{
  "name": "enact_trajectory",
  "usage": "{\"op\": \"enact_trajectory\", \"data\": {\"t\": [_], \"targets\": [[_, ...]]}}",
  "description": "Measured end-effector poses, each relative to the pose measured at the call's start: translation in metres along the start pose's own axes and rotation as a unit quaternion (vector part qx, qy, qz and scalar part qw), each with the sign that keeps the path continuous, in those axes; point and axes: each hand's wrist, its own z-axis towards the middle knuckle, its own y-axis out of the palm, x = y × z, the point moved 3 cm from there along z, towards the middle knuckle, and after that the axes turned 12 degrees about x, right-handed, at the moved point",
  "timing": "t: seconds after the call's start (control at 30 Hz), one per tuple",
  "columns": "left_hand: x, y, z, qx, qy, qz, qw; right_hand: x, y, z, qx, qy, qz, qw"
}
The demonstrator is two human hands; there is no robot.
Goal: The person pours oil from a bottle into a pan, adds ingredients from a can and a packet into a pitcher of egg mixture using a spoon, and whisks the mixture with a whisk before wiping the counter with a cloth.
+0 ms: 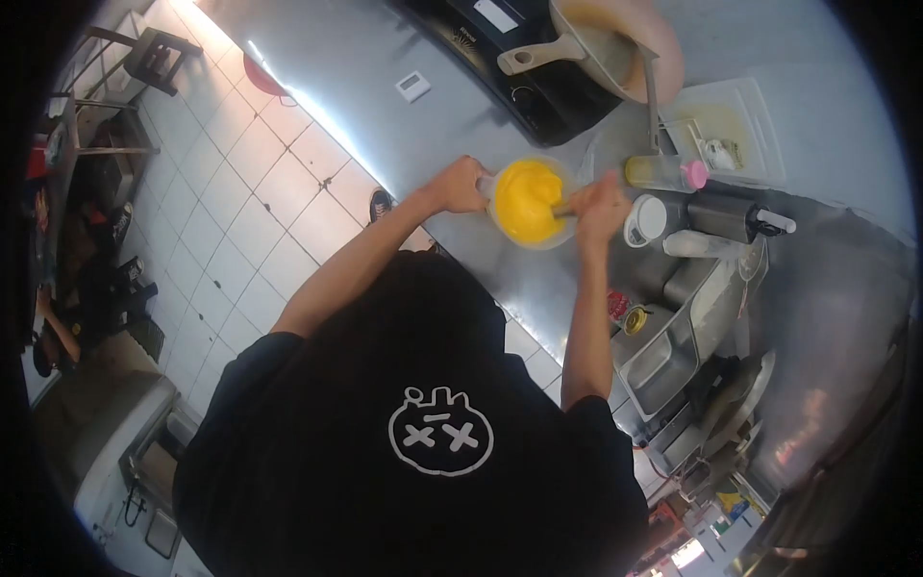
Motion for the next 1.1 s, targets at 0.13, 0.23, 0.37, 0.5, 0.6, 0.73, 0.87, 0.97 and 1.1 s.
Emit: {"op": "enact_trajectory", "data": {"t": [0.13,0.23,0.37,0.5,0.6,0.73,0.87,0.97,1.1], "targets": [[0.007,0.003,-0.004,-0.005,-0.038,-0.017,0.999,-0.048,-0.038,0.030,0.080,-0.035,0.219,0.972],[-0.021,0.016,0.004,0.047,0.070,0.005,0.996,-0.032,-0.015,0.005,0.041,-0.032,0.099,0.994],[0.000,0.004,0.000,0.032,0.027,0.000,0.999,-0.014,-0.021,0.011,0.134,-0.180,-0.061,0.972],[0.007,-0.003,-0.002,0.028,0.032,-0.002,0.999,0.003,0.012,-0.028,0.009,0.019,-0.008,1.000],[0.009,0.004,-0.002,0.024,0.057,-0.002,0.998,-0.013,0.011,-0.025,0.015,0.005,-0.066,0.998],[0.014,-0.002,-0.002,-0.011,-0.044,0.003,0.999,-0.019,-0.029,0.009,0.123,-0.010,0.038,0.992],[0.008,-0.005,0.017,0.031,0.017,0.013,0.999,-0.053,-0.004,-0.017,0.075,0.015,0.069,0.995],[0.011,-0.001,0.002,0.001,-0.026,-0.014,1.000,-0.045,-0.015,-0.012,0.182,-0.071,0.043,0.980],[0.006,0.001,0.018,0.017,0.002,0.011,1.000,-0.067,-0.004,-0.026,0.086,-0.084,0.042,0.992]]}}
